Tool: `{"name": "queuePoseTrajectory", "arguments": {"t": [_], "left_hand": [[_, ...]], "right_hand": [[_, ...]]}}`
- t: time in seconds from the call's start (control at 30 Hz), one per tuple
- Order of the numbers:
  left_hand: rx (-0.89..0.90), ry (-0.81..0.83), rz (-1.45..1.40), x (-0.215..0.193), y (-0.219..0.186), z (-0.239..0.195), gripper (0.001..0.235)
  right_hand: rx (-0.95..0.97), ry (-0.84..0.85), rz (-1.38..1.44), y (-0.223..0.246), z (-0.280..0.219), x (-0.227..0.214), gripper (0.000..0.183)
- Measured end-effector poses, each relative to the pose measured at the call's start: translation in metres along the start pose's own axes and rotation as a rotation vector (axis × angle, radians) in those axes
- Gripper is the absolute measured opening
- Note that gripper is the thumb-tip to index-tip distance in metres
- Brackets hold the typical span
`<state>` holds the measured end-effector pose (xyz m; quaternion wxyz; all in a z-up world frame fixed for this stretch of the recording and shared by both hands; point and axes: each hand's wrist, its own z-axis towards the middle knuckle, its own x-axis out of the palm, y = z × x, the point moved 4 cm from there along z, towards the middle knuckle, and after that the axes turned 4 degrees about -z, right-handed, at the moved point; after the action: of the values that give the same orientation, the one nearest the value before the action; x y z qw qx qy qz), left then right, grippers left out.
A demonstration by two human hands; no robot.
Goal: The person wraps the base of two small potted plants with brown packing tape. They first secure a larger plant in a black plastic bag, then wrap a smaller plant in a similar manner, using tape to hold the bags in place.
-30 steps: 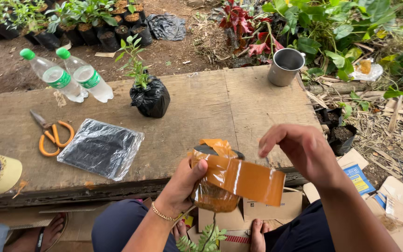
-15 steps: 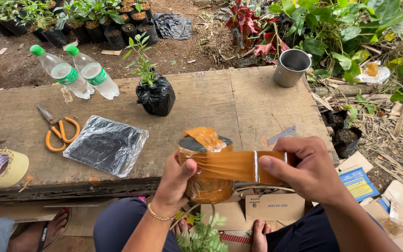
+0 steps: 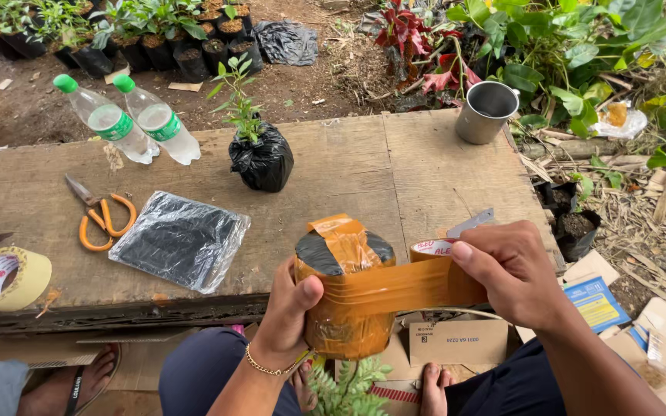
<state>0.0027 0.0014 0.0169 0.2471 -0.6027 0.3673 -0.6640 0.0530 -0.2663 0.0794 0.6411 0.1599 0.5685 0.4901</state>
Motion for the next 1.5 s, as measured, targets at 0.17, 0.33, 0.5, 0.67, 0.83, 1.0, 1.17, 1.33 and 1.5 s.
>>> {"name": "queuePoseTrajectory", "arguments": {"t": [0.17,0.33,0.5,0.67,0.83,1.0,1.17,1.33,1.5], "left_hand": [[-0.048,0.135,-0.093,0.014,0.005,-0.002,0.102],[-0.04,0.206,-0.06,0.023,0.002,-0.003,0.107],[-0.076,0.197,-0.09,0.02,0.008,-0.007,0.107],[-0.11,0.248,-0.24,0.007,0.028,-0.009,0.107],[-0.045,0.249,-0.296,-0.002,0.042,-0.012,0.109],[-0.166,0.332,-0.375,-0.002,0.04,-0.009,0.111],[0.082,0.032,-0.086,-0.014,0.028,0.004,0.106],[-0.145,-0.162,0.12,-0.018,0.003,0.001,0.101],[0.217,-0.048,0.427,0.012,0.0,0.001,0.104]], "right_hand": [[-0.09,0.014,0.091,0.003,-0.001,0.002,0.041],[-0.235,0.0,0.059,0.021,-0.006,-0.005,0.037],[-0.284,-0.055,0.015,0.03,-0.007,-0.007,0.036],[-0.276,-0.051,0.099,0.033,-0.016,-0.005,0.038],[-0.249,-0.045,0.205,0.035,-0.019,-0.005,0.038],[-0.229,-0.052,0.196,0.037,-0.025,0.0,0.038],[-0.223,-0.078,0.137,0.04,-0.031,0.003,0.033],[-0.048,-0.213,-0.043,0.048,-0.038,0.011,0.023],[-0.189,-0.197,-0.256,0.071,-0.04,0.024,0.013]]}}
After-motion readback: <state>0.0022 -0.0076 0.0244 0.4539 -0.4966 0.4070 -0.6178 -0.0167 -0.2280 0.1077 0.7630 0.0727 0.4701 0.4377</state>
